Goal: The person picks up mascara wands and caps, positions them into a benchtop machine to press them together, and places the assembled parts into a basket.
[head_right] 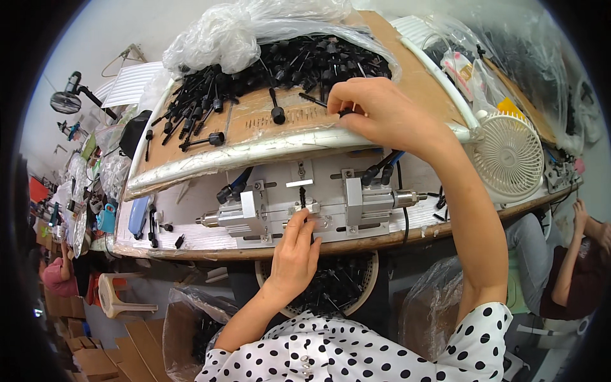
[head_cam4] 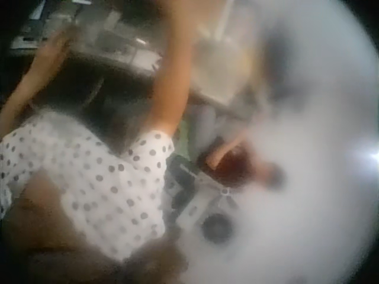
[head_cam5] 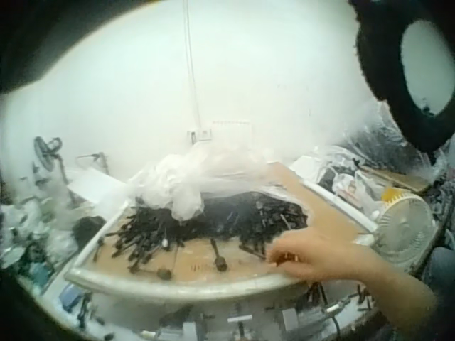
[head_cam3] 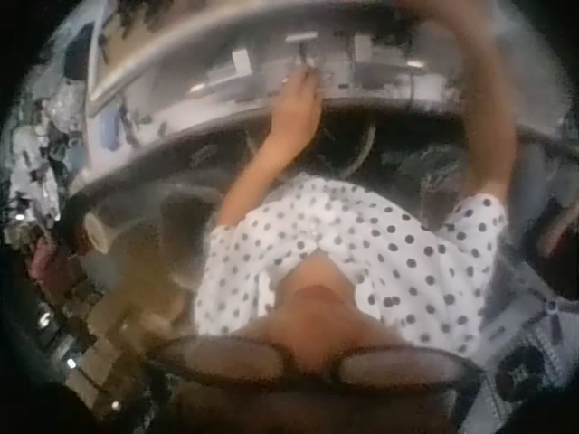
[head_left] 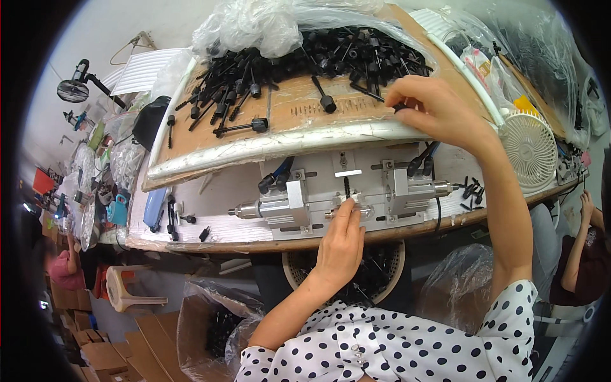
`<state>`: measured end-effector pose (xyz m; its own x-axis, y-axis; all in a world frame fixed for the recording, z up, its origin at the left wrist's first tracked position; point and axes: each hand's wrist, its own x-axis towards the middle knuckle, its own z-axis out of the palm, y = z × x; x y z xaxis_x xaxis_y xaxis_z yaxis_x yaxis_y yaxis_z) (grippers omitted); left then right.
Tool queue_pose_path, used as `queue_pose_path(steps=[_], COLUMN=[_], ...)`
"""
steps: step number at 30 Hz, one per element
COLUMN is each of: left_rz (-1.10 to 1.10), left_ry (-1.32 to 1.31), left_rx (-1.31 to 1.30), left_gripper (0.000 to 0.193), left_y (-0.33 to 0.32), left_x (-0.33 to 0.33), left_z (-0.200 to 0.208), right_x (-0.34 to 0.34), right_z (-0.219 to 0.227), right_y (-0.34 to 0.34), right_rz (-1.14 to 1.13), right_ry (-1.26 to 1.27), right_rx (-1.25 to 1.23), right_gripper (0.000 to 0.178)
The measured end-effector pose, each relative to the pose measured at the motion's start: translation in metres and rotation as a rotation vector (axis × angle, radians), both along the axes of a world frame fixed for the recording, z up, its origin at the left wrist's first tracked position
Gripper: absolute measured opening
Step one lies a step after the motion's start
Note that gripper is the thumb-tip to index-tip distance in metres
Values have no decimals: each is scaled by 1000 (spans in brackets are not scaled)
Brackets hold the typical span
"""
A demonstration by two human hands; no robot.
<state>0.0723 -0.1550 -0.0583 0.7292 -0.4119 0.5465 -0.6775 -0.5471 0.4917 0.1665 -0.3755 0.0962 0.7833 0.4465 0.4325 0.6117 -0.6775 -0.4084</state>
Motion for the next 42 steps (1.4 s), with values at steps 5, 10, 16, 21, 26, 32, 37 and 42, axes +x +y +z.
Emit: queue_pose_path(steps=[5, 10, 16, 21, 26, 32, 37, 42], left_rz=[17, -61, -342, 146, 171, 165, 28, 57], left_ry=[-28, 2, -56, -390, -9, -106, 75, -26], left_rx=[14, -26, -240, -56, 277, -174, -490, -306], left_gripper=[31, 29, 22, 28, 25, 12, 12, 19], left_y=[-2, 10, 43, 5, -3, 17, 36, 36], left_x=[3, 1, 34, 140, 180, 153, 81, -1], left_z=[-2, 9, 83, 124, 123, 133, 106, 54], right_x=[-35, -85, -107, -78, -76, -75, -78, -87], right_z=[10, -19, -79, -118, -128, -125, -109, -57], right_y=[-6, 8, 44, 76, 84, 83, 87, 54], right_rz=[59, 167, 261, 235, 144, 151, 226, 254], right_ry=[237, -9, -204, -397, -420, -383, -361, -280], right_rx=[401, 384, 153, -137, -274, -222, -163, -15], right_gripper=[23, 34, 31, 16, 8, 15, 23, 25])
